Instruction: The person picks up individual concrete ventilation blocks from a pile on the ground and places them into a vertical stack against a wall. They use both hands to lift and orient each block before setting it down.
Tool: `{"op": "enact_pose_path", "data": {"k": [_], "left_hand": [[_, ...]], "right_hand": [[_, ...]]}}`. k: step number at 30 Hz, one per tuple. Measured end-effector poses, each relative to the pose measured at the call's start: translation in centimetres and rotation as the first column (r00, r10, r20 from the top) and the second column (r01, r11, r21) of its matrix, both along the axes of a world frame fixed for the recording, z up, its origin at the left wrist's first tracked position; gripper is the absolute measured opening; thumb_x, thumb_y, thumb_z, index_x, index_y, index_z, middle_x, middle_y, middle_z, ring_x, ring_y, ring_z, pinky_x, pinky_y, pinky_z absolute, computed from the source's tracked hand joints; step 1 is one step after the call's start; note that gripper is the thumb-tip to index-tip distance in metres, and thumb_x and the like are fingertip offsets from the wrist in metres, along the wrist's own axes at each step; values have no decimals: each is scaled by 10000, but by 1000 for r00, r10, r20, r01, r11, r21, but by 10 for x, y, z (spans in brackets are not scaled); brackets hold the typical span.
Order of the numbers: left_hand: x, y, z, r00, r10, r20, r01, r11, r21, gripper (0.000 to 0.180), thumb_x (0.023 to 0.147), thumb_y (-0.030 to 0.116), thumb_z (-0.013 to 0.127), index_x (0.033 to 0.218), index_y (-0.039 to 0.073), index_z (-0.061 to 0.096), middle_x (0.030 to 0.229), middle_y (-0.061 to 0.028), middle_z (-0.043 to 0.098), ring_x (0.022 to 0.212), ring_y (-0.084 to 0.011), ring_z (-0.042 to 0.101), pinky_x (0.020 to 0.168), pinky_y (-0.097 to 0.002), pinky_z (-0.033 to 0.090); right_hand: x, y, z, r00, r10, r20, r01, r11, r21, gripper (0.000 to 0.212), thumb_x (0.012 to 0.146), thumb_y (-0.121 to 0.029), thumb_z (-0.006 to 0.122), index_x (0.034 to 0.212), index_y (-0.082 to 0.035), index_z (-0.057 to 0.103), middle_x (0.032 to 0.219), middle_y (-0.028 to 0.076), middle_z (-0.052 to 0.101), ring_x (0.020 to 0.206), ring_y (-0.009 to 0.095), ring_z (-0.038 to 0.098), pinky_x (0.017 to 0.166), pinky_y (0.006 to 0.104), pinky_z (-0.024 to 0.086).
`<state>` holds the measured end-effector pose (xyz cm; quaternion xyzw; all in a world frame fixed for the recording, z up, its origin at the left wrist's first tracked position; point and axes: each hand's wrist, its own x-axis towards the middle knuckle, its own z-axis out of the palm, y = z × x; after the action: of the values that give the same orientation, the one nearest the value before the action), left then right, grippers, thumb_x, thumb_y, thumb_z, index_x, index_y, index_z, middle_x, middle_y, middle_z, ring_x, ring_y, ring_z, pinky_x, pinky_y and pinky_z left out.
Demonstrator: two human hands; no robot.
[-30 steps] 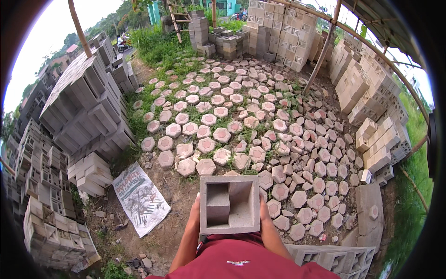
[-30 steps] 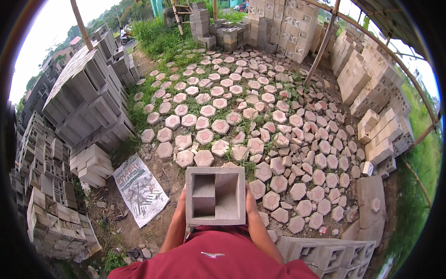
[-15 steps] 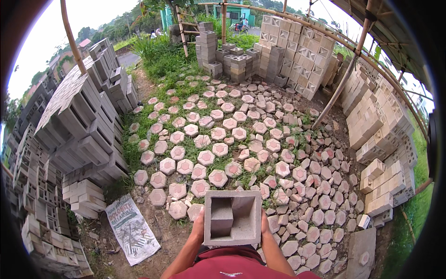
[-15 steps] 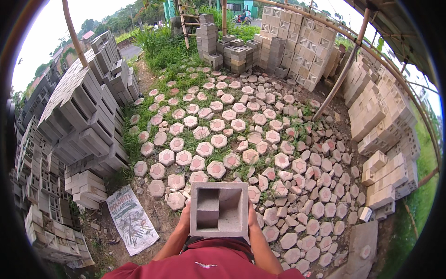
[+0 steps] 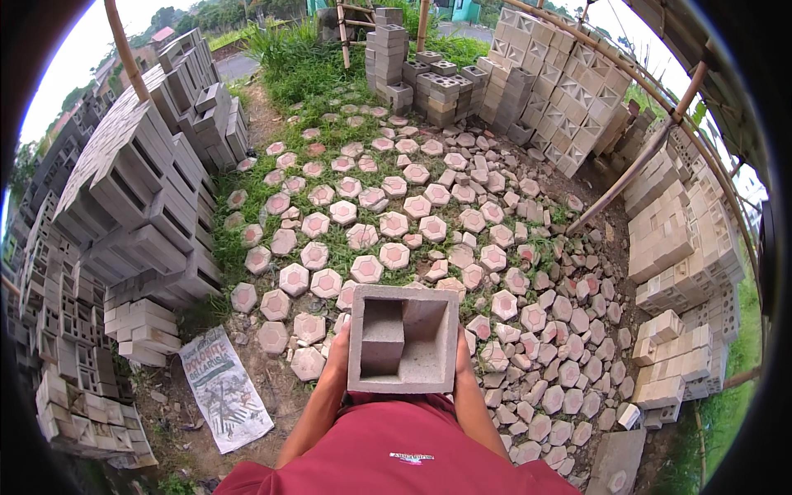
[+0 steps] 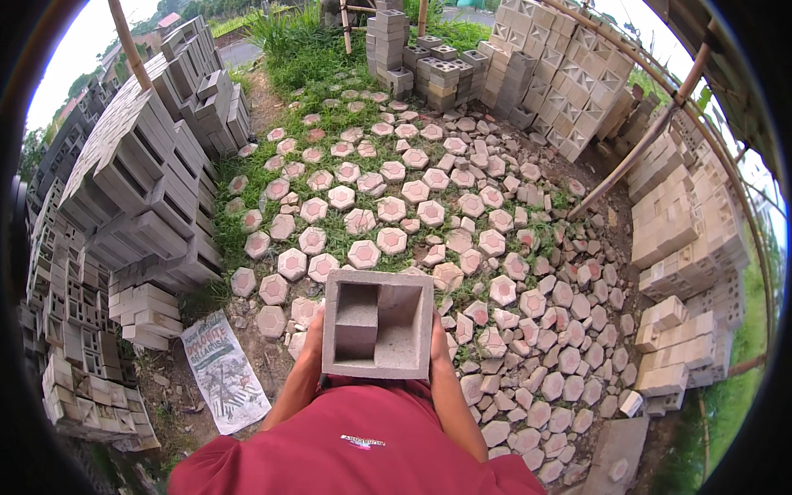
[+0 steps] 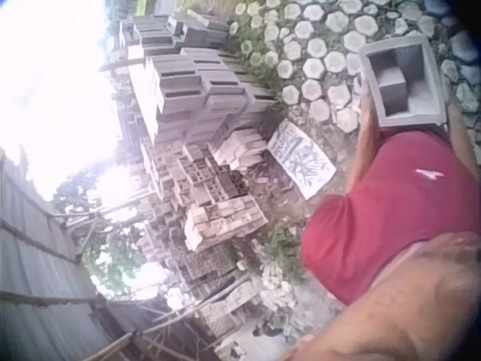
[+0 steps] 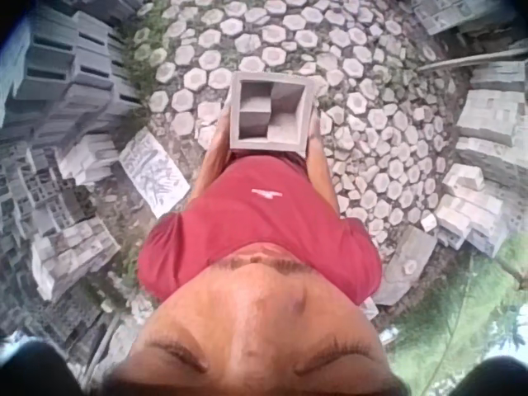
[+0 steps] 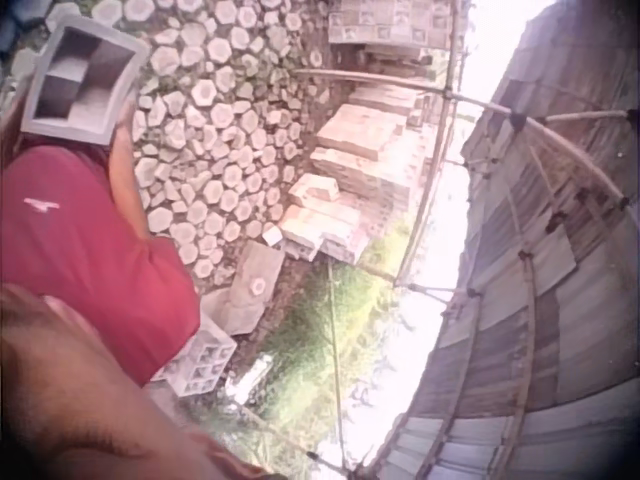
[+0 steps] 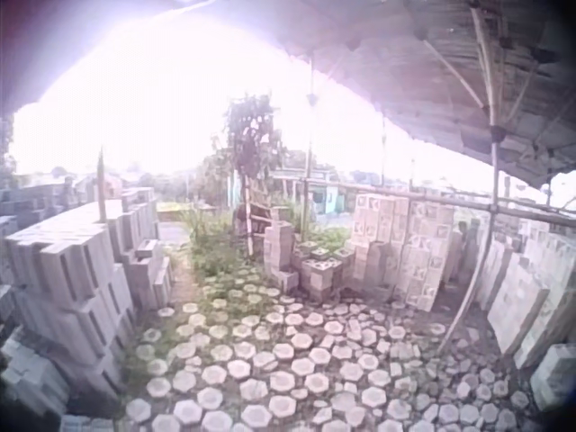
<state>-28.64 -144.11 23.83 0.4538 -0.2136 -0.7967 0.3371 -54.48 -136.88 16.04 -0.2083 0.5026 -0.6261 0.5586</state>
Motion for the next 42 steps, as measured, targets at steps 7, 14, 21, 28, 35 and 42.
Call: {"op": "enact_pose_path", "data": {"k": [7,14,21,28,35,42], "left_hand": [[-6,-181,-41,1000,-22,21,25,987,-159,632,947,539,363,1274,18,512,1170,-109,577,1028,-204,562,888,-328,453],[-22,-368,-12,980,-177,-92,164,977,-135,763,928,625,284,1331,-4,438,1293,-134,508,1142,-253,506,980,-364,391],[-73,-482,-23,962,-272,4,268,949,-168,674,960,555,303,1365,29,417,1311,-121,493,1165,-229,490,999,-353,377],[-153,-594,-40,957,-283,61,290,934,-211,686,941,583,331,1284,14,501,1200,-111,566,1045,-208,543,917,-342,421],[-259,-739,-28,962,-270,33,270,927,-260,675,924,595,377,1233,18,541,1094,-102,603,952,-185,561,842,-321,455],[-347,-824,-29,957,-275,89,288,933,-217,635,921,585,391,1196,45,579,1030,-58,609,870,-158,545,774,-299,438]], "right_hand": [[13,-159,40,966,6,259,19,995,-93,459,1007,-364,296,1262,-37,490,1143,58,577,1018,143,550,910,294,435],[11,-324,-6,982,-189,24,190,978,-82,559,1012,-426,258,1371,-19,392,1314,77,487,1203,162,446,1033,280,323],[-21,-412,42,933,-235,272,274,955,-115,585,985,-495,311,1366,-60,394,1252,61,525,1112,166,516,978,302,395],[-98,-527,48,951,-234,202,264,955,-136,704,943,-602,297,1369,-49,388,1271,103,514,1107,213,526,976,329,407],[-214,-672,16,949,-222,225,277,927,-254,670,965,-564,272,1358,-38,404,1252,104,527,1122,188,527,971,310,415],[-304,-752,8,967,-190,170,234,927,-294,634,970,-540,292,1408,-85,344,1344,85,456,1213,214,445,1037,346,338]]}}
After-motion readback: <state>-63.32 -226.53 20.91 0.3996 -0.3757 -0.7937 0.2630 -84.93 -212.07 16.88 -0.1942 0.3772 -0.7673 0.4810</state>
